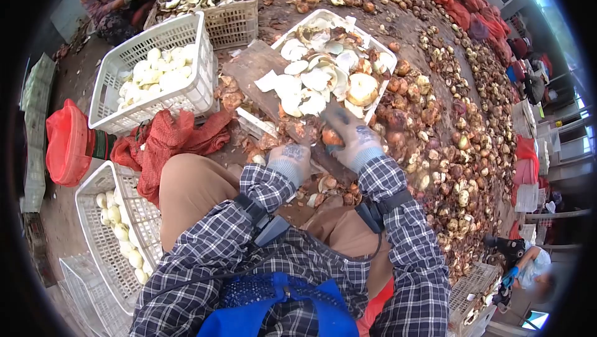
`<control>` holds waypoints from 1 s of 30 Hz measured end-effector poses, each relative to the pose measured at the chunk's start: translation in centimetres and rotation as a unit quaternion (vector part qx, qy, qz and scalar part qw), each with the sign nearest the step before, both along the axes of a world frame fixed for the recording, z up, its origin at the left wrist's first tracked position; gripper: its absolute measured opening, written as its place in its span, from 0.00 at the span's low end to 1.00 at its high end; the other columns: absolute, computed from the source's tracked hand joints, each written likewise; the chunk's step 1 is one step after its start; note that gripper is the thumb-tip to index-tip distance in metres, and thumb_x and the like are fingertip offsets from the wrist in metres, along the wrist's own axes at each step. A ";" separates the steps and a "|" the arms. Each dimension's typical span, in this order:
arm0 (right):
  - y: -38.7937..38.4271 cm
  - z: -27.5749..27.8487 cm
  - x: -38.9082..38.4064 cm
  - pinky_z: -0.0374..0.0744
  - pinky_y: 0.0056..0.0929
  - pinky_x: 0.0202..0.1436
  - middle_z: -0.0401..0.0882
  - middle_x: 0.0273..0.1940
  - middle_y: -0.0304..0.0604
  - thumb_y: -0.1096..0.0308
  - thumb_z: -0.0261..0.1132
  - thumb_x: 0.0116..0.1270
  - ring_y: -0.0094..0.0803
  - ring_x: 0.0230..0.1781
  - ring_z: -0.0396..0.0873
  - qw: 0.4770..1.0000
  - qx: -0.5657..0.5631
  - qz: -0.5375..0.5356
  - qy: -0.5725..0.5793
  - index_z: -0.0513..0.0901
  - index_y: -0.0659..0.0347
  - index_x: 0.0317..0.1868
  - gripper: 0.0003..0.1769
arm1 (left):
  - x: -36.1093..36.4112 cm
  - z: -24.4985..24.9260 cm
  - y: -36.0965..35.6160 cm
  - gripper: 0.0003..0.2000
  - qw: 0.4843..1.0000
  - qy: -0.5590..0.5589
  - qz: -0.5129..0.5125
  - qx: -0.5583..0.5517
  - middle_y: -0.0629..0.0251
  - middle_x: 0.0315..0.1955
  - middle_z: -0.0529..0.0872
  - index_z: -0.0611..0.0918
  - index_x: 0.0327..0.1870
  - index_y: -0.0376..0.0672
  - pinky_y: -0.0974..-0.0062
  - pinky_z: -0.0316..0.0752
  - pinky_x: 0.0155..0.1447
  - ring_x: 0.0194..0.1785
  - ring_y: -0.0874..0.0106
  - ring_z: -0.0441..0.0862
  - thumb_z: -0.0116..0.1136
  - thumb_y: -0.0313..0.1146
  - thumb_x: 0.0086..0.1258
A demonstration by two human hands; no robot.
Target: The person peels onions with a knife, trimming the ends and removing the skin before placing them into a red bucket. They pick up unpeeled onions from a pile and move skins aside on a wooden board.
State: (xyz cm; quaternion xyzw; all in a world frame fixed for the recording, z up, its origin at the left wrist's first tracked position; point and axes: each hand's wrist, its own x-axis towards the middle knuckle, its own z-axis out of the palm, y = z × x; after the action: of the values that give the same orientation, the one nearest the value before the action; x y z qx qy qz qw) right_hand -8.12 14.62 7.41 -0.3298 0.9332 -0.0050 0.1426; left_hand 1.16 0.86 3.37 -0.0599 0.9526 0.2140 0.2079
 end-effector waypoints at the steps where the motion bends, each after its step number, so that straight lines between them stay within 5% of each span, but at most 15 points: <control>1: 0.1 -0.4 -0.3 0.74 0.38 0.65 0.63 0.67 0.58 0.63 0.73 0.53 0.48 0.63 0.71 0.999 0.004 0.044 -0.005 0.66 0.47 0.69 0.42 | -0.1 0.1 -0.2 0.15 1.000 0.002 -0.003 -0.003 0.57 0.40 0.88 0.82 0.47 0.34 0.68 0.80 0.47 0.46 0.65 0.86 0.55 0.35 0.64; 3: 0.4 -0.5 -0.6 0.74 0.37 0.64 0.66 0.66 0.55 0.63 0.73 0.54 0.47 0.62 0.72 0.996 -0.031 0.074 -0.025 0.69 0.44 0.68 0.39 | -0.7 0.0 -0.9 0.15 1.000 -0.019 0.011 0.019 0.57 0.41 0.88 0.83 0.47 0.37 0.68 0.80 0.48 0.48 0.64 0.86 0.54 0.35 0.64; 6: 0.2 -0.9 -0.3 0.76 0.36 0.61 0.75 0.60 0.51 0.61 0.72 0.56 0.44 0.57 0.77 0.981 -0.126 -0.141 -0.040 0.74 0.47 0.64 0.33 | -1.5 0.2 -1.6 0.14 0.996 -0.047 0.068 0.047 0.56 0.43 0.87 0.84 0.46 0.40 0.67 0.80 0.50 0.49 0.63 0.85 0.53 0.36 0.65; 8: 1.8 -4.1 -2.4 0.79 0.35 0.53 0.84 0.45 0.53 0.57 0.69 0.60 0.42 0.48 0.82 0.969 -0.164 -0.187 0.007 0.80 0.51 0.57 0.24 | -1.6 -0.1 -1.4 0.14 0.992 -0.061 0.092 0.058 0.55 0.44 0.87 0.84 0.46 0.41 0.67 0.80 0.51 0.49 0.62 0.85 0.52 0.36 0.66; 10: 1.2 -2.9 -2.6 0.77 0.36 0.58 0.78 0.55 0.55 0.61 0.70 0.58 0.44 0.55 0.78 0.964 -0.099 -0.238 -0.062 0.76 0.50 0.62 0.30 | -1.9 -0.6 -1.4 0.14 0.991 -0.064 0.096 0.062 0.54 0.44 0.87 0.84 0.46 0.41 0.67 0.79 0.52 0.50 0.62 0.85 0.52 0.36 0.66; 13: 1.9 -2.9 -1.9 0.74 0.38 0.65 0.65 0.67 0.53 0.68 0.71 0.53 0.47 0.64 0.70 0.978 -0.204 -0.017 -0.029 0.68 0.47 0.68 0.40 | -1.9 -0.7 -1.3 0.14 0.991 -0.050 0.108 0.067 0.54 0.45 0.86 0.84 0.47 0.40 0.67 0.79 0.53 0.50 0.61 0.84 0.53 0.36 0.65; 16: 1.9 -1.1 -1.4 0.69 0.39 0.70 0.53 0.72 0.51 0.72 0.73 0.48 0.50 0.69 0.62 0.980 -0.137 0.048 -0.137 0.61 0.43 0.72 0.50 | -2.1 -1.0 -1.4 0.15 0.991 -0.049 0.100 0.070 0.54 0.45 0.86 0.84 0.48 0.40 0.66 0.78 0.54 0.52 0.61 0.84 0.54 0.37 0.65; 17: 1.9 -1.1 -1.6 0.71 0.38 0.68 0.61 0.68 0.54 0.71 0.74 0.48 0.48 0.66 0.68 0.983 -0.122 0.077 -0.112 0.62 0.44 0.71 0.49 | -2.1 -1.0 -1.4 0.15 0.991 -0.049 0.107 0.067 0.54 0.45 0.86 0.84 0.47 0.40 0.66 0.78 0.55 0.51 0.61 0.84 0.54 0.37 0.65; 21: 1.7 -2.2 -1.6 0.75 0.36 0.63 0.75 0.57 0.53 0.64 0.76 0.49 0.45 0.57 0.76 0.990 -0.104 -0.078 -0.061 0.67 0.50 0.68 0.44 | -1.6 -1.1 -1.5 0.16 0.983 -0.018 0.158 0.090 0.53 0.44 0.86 0.83 0.47 0.40 0.65 0.76 0.57 0.51 0.60 0.83 0.54 0.40 0.65; 25: 2.3 -3.3 -2.5 0.74 0.37 0.63 0.74 0.58 0.55 0.53 0.73 0.53 0.45 0.59 0.75 0.989 -0.103 -0.083 -0.060 0.67 0.53 0.68 0.43 | -0.7 -0.2 -0.3 0.19 0.984 0.007 0.147 0.105 0.50 0.41 0.86 0.77 0.53 0.38 0.63 0.75 0.56 0.48 0.58 0.83 0.52 0.42 0.68; 30: 2.0 -3.7 -2.6 0.74 0.36 0.62 0.75 0.57 0.53 0.57 0.74 0.53 0.44 0.58 0.75 0.989 -0.089 -0.110 -0.052 0.69 0.55 0.66 0.41 | -0.2 -0.7 1.1 0.20 0.987 0.074 0.107 0.093 0.49 0.37 0.86 0.72 0.54 0.38 0.61 0.77 0.52 0.46 0.56 0.84 0.53 0.42 0.68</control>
State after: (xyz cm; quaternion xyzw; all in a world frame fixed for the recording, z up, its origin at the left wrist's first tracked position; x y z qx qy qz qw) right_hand -10.68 16.62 3.69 -0.2359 0.9509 -0.1206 0.1596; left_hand 1.01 1.98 2.63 -0.1259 0.9294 0.3263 0.1180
